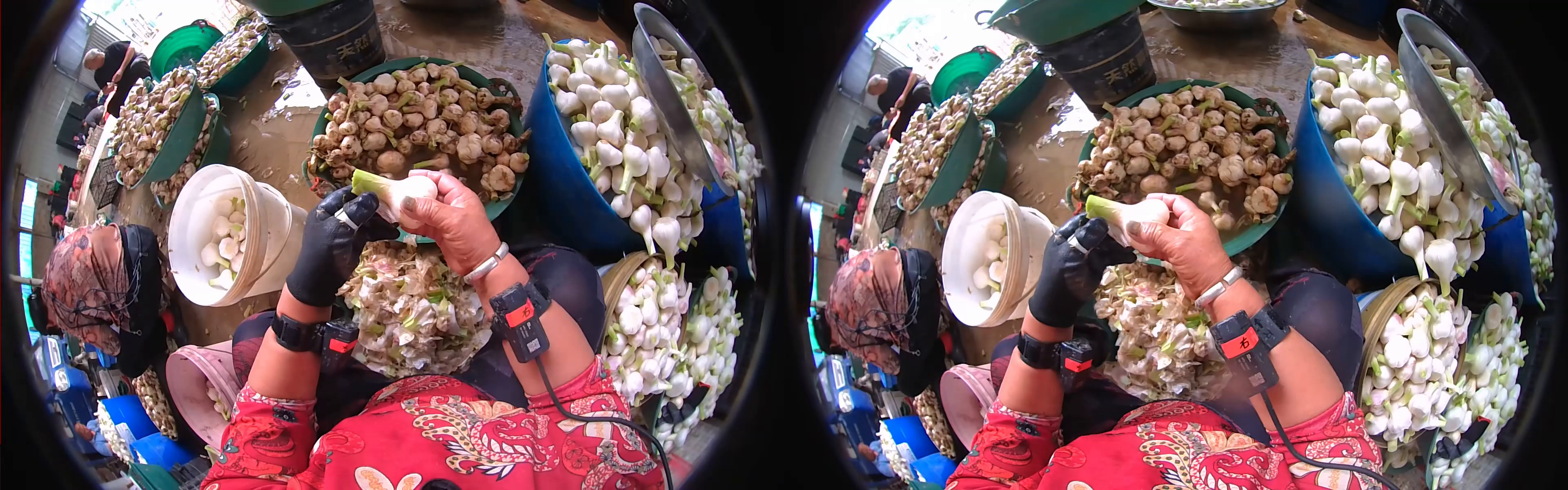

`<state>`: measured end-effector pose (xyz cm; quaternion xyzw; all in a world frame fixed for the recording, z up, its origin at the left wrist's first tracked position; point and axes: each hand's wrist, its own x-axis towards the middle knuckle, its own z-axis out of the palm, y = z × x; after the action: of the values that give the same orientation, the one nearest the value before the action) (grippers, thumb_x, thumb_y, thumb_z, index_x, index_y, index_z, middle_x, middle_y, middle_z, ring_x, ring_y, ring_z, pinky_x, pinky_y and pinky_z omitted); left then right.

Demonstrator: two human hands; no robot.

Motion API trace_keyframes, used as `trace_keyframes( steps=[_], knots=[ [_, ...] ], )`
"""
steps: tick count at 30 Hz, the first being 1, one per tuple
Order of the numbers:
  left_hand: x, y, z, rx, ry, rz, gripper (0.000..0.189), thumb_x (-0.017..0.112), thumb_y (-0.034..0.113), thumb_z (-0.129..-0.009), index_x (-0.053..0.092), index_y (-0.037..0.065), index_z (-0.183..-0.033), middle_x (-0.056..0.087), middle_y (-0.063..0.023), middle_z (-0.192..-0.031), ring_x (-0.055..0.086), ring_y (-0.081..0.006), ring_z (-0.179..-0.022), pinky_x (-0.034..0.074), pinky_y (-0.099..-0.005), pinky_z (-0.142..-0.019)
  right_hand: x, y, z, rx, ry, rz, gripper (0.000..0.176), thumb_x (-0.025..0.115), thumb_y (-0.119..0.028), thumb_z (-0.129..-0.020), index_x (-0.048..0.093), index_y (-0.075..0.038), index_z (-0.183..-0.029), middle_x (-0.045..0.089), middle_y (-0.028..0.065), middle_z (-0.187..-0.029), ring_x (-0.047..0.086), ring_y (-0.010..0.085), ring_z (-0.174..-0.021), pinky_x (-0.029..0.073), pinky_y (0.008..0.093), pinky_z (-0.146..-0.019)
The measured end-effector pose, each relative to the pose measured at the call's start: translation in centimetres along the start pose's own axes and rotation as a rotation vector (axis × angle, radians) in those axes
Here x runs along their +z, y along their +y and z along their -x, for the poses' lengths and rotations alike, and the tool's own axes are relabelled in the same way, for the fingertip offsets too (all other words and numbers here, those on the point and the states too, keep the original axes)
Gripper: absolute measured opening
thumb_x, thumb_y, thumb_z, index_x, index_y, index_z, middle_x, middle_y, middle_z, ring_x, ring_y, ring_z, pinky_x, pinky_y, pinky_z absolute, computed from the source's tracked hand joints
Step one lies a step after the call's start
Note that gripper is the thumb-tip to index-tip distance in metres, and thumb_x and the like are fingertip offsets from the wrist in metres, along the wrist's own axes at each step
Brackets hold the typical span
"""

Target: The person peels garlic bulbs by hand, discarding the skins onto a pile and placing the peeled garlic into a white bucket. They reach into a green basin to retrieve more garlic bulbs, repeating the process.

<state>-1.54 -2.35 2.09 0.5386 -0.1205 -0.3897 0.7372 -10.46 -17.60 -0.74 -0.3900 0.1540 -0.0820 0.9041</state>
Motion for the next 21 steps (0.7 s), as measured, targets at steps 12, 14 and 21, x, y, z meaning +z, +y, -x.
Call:
trace_keyframes(
  steps=[12,14,21],
  knots=[
    [-2.6,-2.2,-0.5,0.526,-0.058,-1.018,0.025,0.055,-0.008,-0.073,0.064,0.004,-0.093,0.065,-0.0063,-0.084,0.062,-0.0165,-0.081,0.048,-0.0301,-0.071,-1.0,-0.6,0.1,0.629,-0.346,-0.061,0.039,0.047,-0.034,-0.09,0.055,-0.001,-0.109,0.063,0.0123,-0.083,0.065,0.0216,-0.066,0.054,0.0289,-0.055],
    [-2.6,-2.1,-0.5,0.617,-0.107,-1.229,0.023,0.057,-0.006,-0.073,0.064,0.004,-0.092,0.064,-0.0069,-0.084,0.062,-0.0164,-0.082,0.048,-0.0314,-0.07,-1.1,-0.5,0.3,0.639,-0.365,-0.039,0.043,0.047,-0.035,-0.089,0.054,0.001,-0.112,0.064,0.015,-0.09,0.065,0.0227,-0.069,0.054,0.0286,-0.058],
    [-0.8,0.0,1.2,0.01,0.032,-0.027,0.044,0.06,0.004,-0.083,0.047,0.002,-0.125,0.06,-0.0094,-0.109,0.062,-0.0213,-0.093,0.052,-0.0353,-0.081,-0.5,-0.3,0.6,0.193,-0.144,0.012,0.045,0.06,-0.022,-0.083,0.049,0.002,-0.12,0.06,0.0135,-0.104,0.063,0.021,-0.089,0.054,0.0333,-0.078]
  ],
)
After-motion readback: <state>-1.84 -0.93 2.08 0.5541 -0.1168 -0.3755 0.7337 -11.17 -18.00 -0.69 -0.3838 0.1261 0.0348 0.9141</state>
